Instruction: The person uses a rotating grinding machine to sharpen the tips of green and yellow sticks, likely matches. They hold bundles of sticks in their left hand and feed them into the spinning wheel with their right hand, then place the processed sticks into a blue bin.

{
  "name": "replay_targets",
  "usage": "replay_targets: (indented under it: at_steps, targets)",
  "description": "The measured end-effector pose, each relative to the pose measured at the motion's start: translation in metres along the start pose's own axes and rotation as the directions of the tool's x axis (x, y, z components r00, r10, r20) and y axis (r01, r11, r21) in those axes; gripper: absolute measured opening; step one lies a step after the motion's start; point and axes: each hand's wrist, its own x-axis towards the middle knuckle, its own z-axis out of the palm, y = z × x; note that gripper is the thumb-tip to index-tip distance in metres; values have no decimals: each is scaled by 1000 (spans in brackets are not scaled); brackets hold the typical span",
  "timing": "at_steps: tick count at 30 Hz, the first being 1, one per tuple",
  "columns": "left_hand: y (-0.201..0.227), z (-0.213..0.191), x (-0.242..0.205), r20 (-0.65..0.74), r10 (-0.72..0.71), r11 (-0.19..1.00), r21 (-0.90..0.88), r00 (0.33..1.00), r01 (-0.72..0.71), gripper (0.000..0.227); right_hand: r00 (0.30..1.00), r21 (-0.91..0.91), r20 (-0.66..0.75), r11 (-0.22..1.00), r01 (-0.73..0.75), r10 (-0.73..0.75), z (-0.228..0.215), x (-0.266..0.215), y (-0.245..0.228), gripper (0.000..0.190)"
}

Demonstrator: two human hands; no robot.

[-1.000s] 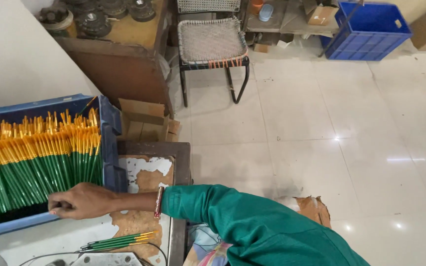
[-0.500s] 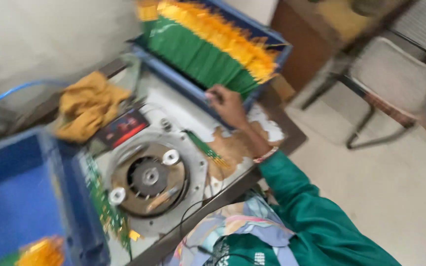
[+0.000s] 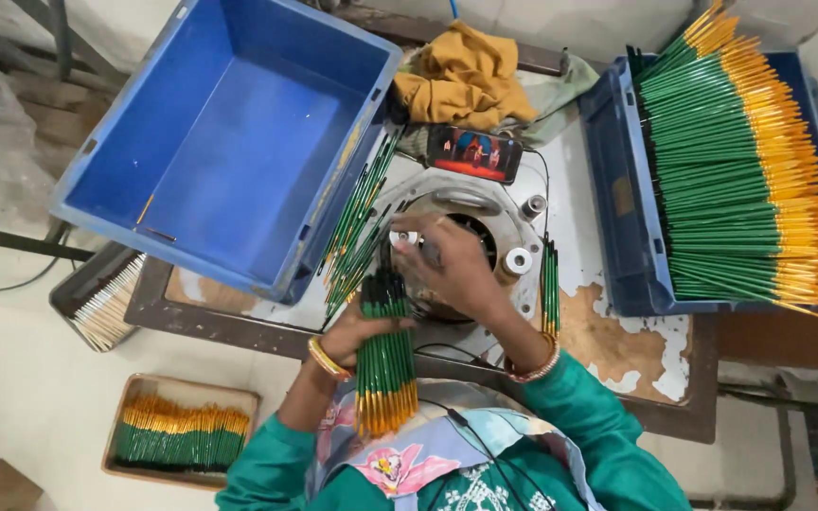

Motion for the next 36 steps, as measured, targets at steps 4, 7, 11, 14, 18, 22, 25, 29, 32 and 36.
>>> replay_targets:
  at_steps: [4, 7, 11, 14, 18, 22, 25, 29, 32, 36]
  targets:
    - [-49, -34, 10, 167, -72, 988, -126, 983, 94, 54, 922, 70, 387, 997, -16, -13, 43, 2, 7, 28]
    - [-44, -29, 3, 190, -53, 991, -109, 980, 74, 57, 882, 91, 467, 996, 15, -56, 59, -8, 11, 26]
    - [-40, -25, -4, 179, 13, 999, -50, 984, -4, 71, 912, 182, 382, 980, 82, -147, 52, -7, -3, 27]
    - [-20, -9, -15, 145, 147, 989, -44, 979, -142, 69, 972, 235, 234, 971, -33, -23, 26, -12, -7, 37]
    - [-22, -11, -17, 57, 196, 930, 305, 979, -204, 67, 904, 114, 352, 947, -299, 243, 28, -42, 16, 40]
    - [-13, 0, -20, 97, 223, 925, 292, 970, -242, 65, 875, -13, 392, 953, -302, 283, 2, -66, 59, 31]
    - [4, -9, -16, 24, 240, 929, 285, 971, -237, 54, 902, 186, 72, 882, -432, 426, -39, -58, 71, 28]
    - [13, -26, -9, -95, 6, 1000, -1, 995, -6, 33, 848, 191, -289, 894, -405, 445, -70, -67, 54, 34]
    - [-21, -45, -6, -10, -228, 927, -308, 974, 214, 32, 884, 141, -312, 937, -319, 348, -62, -78, 36, 32]
    - [-23, -46, -4, -49, -232, 961, -167, 972, 221, 46, 911, -139, -53, 901, -411, 408, -14, -62, 82, 20]
